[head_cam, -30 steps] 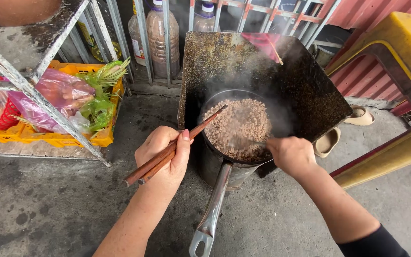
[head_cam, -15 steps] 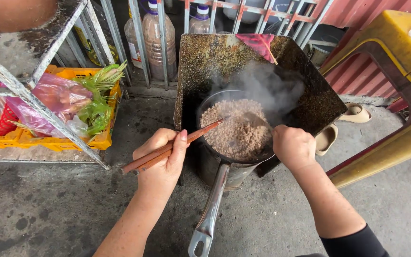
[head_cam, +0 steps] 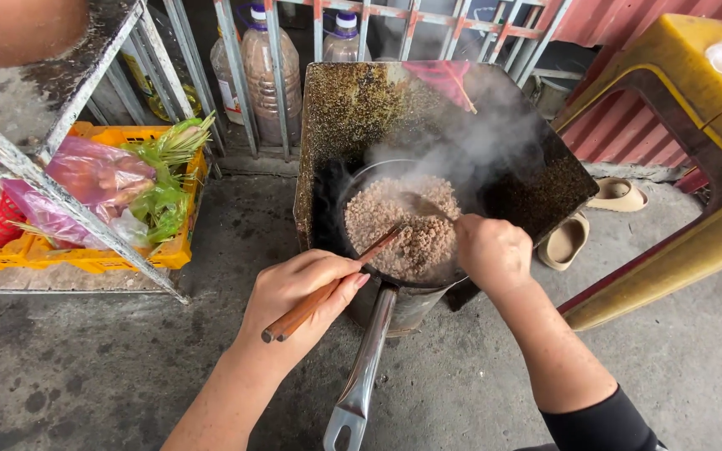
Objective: The person stirs ground meat in a pan on a portable stove using chopsticks and a spoon. They then pour a liquid from a metal bowl into the pan and continue stirring the mixture.
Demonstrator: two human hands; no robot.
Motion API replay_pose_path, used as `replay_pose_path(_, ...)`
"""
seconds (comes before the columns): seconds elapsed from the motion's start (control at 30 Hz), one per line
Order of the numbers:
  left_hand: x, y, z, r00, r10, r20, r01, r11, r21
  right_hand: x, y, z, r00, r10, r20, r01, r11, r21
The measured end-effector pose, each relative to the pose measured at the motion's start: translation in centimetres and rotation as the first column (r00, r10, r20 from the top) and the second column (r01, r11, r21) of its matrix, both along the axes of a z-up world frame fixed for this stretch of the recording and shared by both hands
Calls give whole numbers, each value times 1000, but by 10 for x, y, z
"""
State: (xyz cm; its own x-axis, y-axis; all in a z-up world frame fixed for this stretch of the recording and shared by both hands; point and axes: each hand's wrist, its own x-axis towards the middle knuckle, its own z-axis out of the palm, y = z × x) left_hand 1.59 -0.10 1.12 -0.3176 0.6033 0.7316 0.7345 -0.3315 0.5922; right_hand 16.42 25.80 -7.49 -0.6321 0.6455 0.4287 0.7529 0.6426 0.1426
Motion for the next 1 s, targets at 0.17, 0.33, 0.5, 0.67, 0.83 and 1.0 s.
replay_pose_path(0.17, -2, 1, -1, 1000, 8, -9, -7, 1000, 25, -5, 1, -11, 981, -6, 194, 8, 1000, -11)
replay_pose_path(0.33, -11, -9, 14, 998, -14, 57, 11, 998, 55, -5, 56, -20, 982, -95, 165, 67, 984, 165)
replay_pose_path(0.5, -22, -12, 15, 990, 139, 28, -141, 980, 142, -13, 44, -37, 969, 60, 240, -77, 995, 59)
replay_pose_path(0.67, -28, -14, 16, 971, 237, 42, -240, 955, 174, 16, -11, 31, 978, 107, 181, -131, 983, 131)
replay_pose_path(0.83, -31, -14, 15, 964, 260, 50, -265, 945, 195, 26, -28, 35, 953, 179, 243, -163, 983, -84)
replay_pose_path(1.0, -26, -14, 18, 967, 249, 54, -255, 936, 244, 8, 21, 35, 951, 107, 289, -139, 986, 94)
